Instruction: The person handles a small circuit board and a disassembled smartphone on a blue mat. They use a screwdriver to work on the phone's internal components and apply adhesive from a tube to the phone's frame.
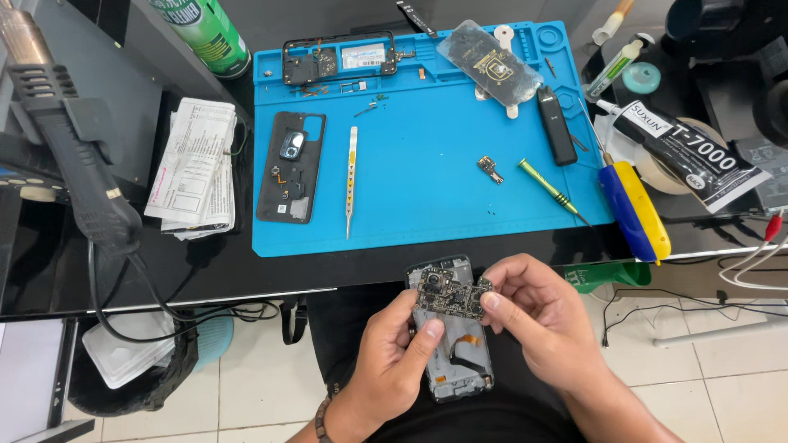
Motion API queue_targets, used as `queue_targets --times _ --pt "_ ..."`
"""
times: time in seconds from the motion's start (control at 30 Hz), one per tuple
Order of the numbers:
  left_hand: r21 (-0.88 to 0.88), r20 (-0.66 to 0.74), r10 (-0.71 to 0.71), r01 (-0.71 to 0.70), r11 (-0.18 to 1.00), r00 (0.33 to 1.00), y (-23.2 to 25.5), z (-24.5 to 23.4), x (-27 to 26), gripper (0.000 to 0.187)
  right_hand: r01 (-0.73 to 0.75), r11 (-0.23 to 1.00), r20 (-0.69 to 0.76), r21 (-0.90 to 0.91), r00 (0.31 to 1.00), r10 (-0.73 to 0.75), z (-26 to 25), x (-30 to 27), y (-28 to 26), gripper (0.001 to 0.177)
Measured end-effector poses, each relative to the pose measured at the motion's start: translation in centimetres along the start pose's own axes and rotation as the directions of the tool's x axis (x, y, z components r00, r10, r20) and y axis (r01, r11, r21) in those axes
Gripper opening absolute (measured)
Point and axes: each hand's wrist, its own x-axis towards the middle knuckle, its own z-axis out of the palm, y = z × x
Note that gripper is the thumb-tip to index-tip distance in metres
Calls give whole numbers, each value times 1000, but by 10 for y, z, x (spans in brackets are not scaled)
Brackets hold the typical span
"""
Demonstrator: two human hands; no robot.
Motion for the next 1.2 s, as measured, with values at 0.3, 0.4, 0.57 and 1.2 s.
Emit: queue_targets --times 0.3,0.4,0.57,1.2 --pt "11 -41 -37 38 999 998 3 6 6 25 1 997 10 -74 1000 -1 0 -5 -2 7" --pt "17 -59 -33 34 999 998 3 8 9 26 -9 996 -6 -89 1000 8 -2 -5 -2 8" --pt "-6 -84 -64 64 998 994 1 11 9 24 -6 996 -3 -89 1000 6 -3 -8 -2 7" --pt "35 -148 -35 40 999 988 -6 -22 64 35 368 376 295 -850 925 -238 11 131 -100 29"
